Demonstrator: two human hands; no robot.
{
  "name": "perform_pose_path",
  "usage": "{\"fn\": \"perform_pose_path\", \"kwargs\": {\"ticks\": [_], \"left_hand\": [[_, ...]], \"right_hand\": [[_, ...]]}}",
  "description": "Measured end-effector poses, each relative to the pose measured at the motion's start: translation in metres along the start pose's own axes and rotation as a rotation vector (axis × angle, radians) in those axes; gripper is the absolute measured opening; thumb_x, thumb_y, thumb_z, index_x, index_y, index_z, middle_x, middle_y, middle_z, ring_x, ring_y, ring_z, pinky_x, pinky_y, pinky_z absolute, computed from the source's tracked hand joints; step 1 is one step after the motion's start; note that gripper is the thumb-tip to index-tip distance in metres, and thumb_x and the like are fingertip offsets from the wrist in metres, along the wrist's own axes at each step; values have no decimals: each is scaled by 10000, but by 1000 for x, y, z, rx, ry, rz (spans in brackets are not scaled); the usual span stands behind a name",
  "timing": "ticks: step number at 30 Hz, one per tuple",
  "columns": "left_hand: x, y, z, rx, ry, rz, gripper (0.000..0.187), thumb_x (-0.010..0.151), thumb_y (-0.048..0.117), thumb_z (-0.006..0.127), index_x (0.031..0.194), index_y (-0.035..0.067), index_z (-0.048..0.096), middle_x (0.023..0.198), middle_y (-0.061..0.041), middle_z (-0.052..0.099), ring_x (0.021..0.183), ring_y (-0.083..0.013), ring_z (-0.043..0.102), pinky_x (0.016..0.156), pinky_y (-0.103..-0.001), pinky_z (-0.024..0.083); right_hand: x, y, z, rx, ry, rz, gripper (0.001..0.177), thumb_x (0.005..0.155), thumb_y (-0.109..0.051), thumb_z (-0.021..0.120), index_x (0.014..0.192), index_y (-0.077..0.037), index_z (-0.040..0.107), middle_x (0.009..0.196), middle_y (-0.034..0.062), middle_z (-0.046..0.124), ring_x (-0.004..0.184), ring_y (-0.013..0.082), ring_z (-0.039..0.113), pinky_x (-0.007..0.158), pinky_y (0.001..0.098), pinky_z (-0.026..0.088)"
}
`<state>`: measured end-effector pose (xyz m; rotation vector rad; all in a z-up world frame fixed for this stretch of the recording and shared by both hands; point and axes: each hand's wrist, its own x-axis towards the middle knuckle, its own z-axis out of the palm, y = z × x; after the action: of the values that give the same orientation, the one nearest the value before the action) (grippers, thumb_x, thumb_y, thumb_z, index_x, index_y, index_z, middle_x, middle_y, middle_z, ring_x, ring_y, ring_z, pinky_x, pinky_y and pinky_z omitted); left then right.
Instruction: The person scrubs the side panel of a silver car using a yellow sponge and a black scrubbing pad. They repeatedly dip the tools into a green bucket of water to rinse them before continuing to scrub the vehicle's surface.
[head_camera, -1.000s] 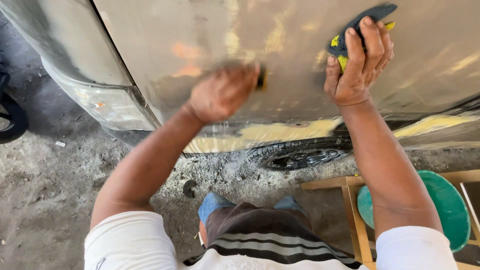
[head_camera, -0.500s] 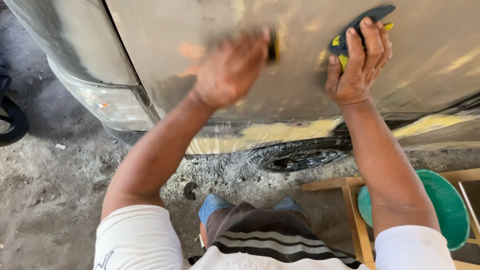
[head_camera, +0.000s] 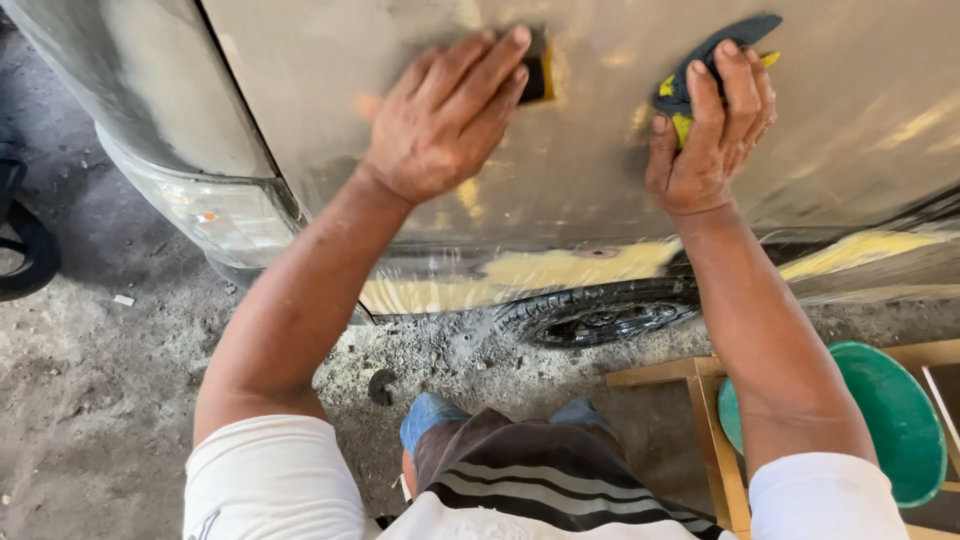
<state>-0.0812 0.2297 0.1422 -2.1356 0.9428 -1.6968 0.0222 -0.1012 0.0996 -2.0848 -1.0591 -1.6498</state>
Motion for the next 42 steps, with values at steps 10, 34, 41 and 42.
{"fn": "perform_pose_path", "kwargs": {"ticks": [10,34,41,42], "left_hand": [[-131,51,13,-101,-162,344,281,948,135,722,1208,32,737,1455,-86,589,1283,-157,594,1081,-306,521],[-209,10,-49,139,-41,-615,366,1083,265,734,1324,41,572,1477,-217,491,1310,-374,545,1088,-552,496],[-282,150,20,89,50,-1109,426,1056,261,672,1384,78,470,1513,-233,387,1376,-396,414,1135,-534,454],[-276,157,20,76,87,-1198,429,1055,247,672,1383,65,464,1508,-238,390,1369,-407,418,1137,-539,432]], "right_hand": [[-2,3,-1,1,-7,-17,450,1198,-333,502,1544,-47,480,1613,178,383,1502,414,359,1247,603,310],[97,-167,93,158,54,-240,482,1053,-392,556,1470,-149,564,1451,100,537,1329,288,497,1110,509,389],[-32,-231,132,255,-424,-776,430,1041,-211,493,1451,-112,578,1415,91,561,1344,253,475,1111,414,488],[-41,-227,129,245,-491,-875,426,1039,-228,515,1450,-124,554,1441,63,562,1372,225,471,1136,401,454]]}}
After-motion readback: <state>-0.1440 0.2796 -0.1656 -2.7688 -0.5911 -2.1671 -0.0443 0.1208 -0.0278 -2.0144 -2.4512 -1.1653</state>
